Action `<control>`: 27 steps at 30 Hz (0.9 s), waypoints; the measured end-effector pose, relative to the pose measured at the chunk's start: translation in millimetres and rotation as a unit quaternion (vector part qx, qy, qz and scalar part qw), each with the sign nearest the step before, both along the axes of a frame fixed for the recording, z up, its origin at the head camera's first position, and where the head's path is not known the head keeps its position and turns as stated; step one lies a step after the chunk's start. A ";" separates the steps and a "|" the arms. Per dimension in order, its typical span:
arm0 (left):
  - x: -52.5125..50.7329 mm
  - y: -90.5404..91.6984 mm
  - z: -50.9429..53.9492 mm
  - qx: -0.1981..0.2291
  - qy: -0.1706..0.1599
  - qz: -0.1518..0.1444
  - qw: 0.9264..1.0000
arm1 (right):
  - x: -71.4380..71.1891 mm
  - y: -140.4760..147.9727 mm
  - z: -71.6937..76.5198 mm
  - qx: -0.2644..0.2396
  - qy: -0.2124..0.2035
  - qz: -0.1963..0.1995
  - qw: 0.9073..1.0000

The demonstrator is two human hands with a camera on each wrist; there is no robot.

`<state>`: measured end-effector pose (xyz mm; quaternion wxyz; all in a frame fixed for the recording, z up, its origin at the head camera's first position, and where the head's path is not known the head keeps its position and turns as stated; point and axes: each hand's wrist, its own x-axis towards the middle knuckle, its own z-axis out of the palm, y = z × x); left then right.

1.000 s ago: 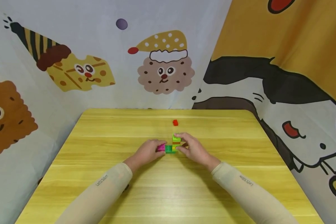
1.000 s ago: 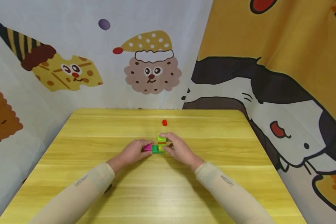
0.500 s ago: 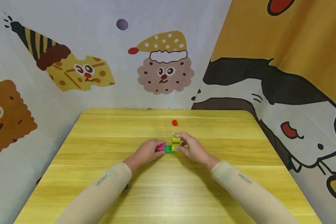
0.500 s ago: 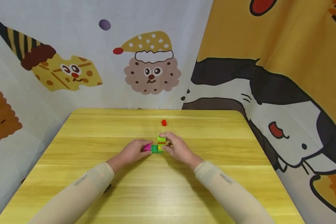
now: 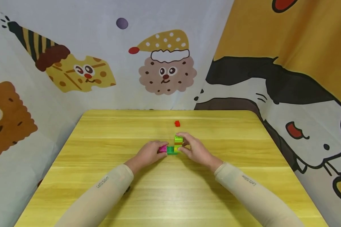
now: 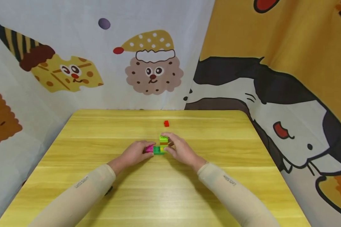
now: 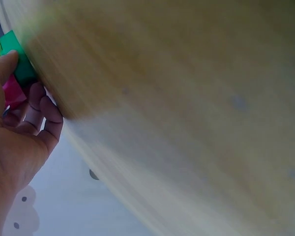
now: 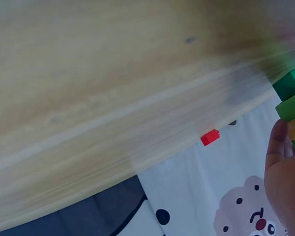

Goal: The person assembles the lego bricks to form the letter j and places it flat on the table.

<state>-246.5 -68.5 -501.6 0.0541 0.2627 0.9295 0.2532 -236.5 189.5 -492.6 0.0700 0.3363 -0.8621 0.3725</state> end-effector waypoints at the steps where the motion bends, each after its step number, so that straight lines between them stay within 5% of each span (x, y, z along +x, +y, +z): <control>1: 0.1 -0.1 0.6 0.000 -0.002 0.001 1.000 | 0.0 0.0 0.5 0.002 0.000 -0.001 1.000; 17: -0.4 -1.9 4.6 -0.001 -0.011 0.009 1.000 | -2.8 -2.8 3.0 0.013 0.018 0.002 1.000; 27: 3.1 -5.9 6.5 0.004 -0.001 0.015 1.000 | 0.8 -1.1 2.7 -0.021 -0.057 -0.016 0.998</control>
